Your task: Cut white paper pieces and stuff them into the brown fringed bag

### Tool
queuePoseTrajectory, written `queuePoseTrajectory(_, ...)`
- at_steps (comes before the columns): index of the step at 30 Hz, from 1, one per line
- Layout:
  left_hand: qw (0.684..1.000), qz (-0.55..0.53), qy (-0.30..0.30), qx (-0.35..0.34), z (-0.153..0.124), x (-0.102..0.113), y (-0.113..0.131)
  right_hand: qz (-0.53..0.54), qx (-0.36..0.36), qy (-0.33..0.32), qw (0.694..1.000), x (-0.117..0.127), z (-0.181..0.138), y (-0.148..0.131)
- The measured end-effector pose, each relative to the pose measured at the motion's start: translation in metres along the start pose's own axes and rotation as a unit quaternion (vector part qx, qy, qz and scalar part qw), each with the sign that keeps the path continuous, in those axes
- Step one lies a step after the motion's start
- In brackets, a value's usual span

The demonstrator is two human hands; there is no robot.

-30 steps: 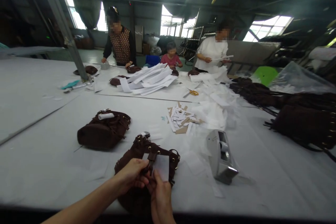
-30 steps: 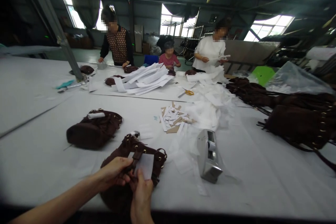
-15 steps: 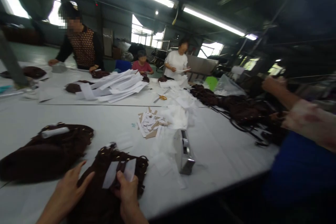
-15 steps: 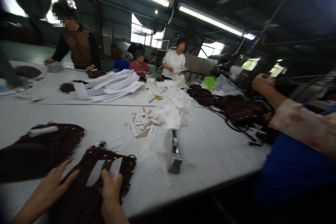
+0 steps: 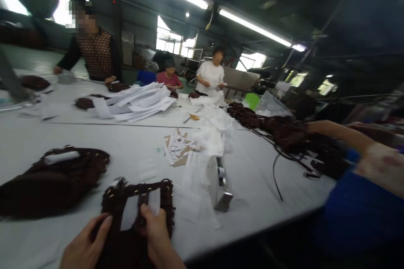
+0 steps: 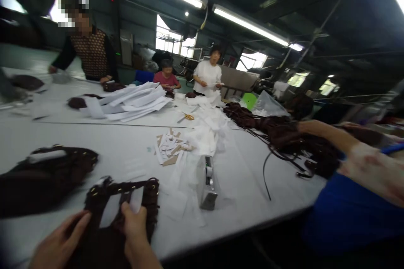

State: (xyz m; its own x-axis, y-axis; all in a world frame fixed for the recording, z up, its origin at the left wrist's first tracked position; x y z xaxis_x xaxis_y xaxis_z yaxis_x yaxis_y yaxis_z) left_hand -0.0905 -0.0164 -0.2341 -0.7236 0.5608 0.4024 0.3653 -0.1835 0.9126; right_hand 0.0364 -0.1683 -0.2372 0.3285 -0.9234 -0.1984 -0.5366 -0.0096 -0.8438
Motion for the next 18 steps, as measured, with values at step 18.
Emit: queuePoseTrajectory(18,0.923,-0.282,-0.184,0.189,0.007,-0.069,0.042,0.002,-0.021,-0.112,0.994,-0.005,0.0,-0.021)
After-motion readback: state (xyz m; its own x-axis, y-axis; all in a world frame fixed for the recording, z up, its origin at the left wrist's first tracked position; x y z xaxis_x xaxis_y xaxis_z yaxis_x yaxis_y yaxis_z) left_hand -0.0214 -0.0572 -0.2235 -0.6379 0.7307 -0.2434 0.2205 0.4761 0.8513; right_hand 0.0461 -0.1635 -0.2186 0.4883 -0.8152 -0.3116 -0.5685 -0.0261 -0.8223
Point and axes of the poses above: each hand's wrist, its own z-axis towards the middle knuckle, its own x-axis out of the back of the hand, y = z × x, the point moved 7 cm from there along z, towards the middle knuckle, and after that the axes turned 8 degrees about -z, right-handed, at the moved point
